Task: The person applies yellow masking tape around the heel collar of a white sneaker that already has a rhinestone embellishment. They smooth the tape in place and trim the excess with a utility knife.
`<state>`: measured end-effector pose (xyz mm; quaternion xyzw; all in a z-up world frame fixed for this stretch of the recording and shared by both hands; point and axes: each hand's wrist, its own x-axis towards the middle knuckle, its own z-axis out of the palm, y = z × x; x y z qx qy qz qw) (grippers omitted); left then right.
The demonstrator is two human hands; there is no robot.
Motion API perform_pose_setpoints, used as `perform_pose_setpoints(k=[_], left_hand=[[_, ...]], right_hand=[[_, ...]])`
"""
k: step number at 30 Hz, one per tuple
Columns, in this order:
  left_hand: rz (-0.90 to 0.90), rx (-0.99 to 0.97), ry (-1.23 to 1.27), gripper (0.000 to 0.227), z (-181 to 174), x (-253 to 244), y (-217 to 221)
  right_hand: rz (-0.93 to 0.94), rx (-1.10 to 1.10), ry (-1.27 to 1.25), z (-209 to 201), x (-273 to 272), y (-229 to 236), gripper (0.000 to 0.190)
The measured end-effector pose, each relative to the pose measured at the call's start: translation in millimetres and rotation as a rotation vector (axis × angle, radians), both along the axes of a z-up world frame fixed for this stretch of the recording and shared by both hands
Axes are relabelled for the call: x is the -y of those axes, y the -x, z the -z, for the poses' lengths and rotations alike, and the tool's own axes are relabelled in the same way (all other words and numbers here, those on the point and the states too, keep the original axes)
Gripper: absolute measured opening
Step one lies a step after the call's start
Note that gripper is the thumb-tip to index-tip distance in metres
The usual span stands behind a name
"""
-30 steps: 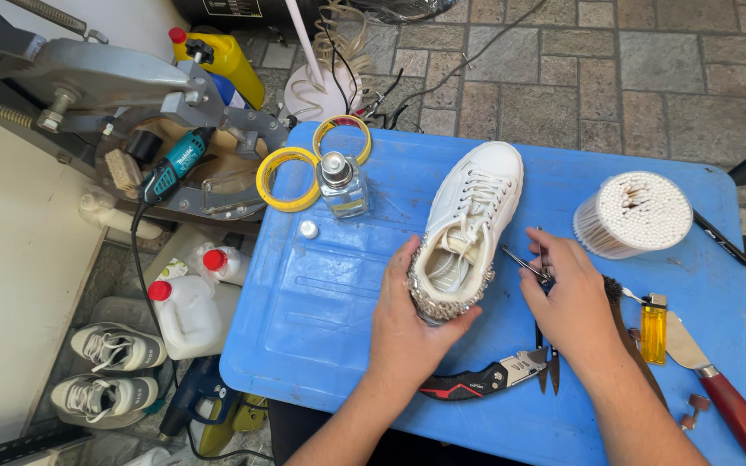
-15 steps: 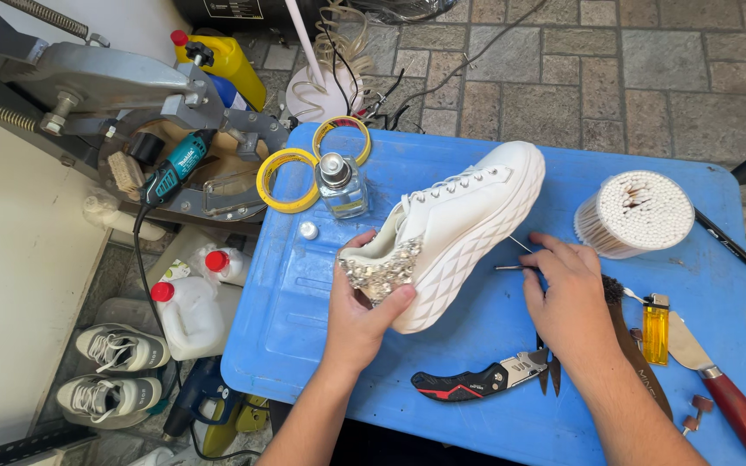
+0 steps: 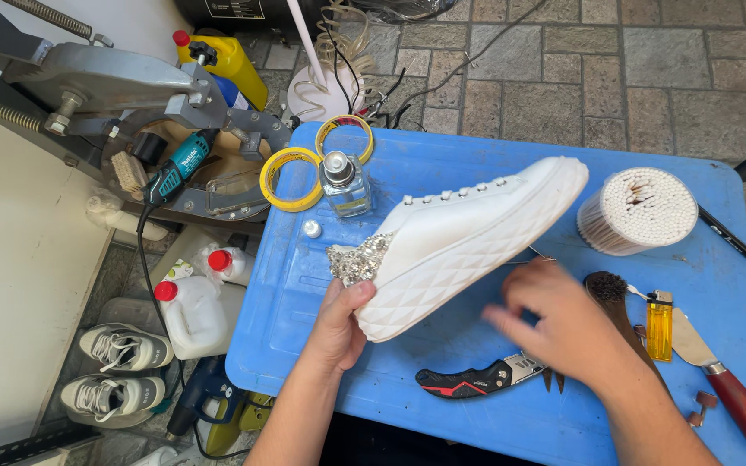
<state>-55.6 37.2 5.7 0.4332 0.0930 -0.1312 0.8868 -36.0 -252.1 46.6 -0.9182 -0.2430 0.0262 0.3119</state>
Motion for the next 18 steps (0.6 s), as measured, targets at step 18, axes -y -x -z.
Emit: perform_pose_setpoints(k=[18], left_hand=[[-0.246, 0.508, -0.824, 0.093, -24.0, -9.2, 28.3]], right_hand=[[-0.499, -0.456, -0.505, -2.7, 38.2, 1.4, 0.037]])
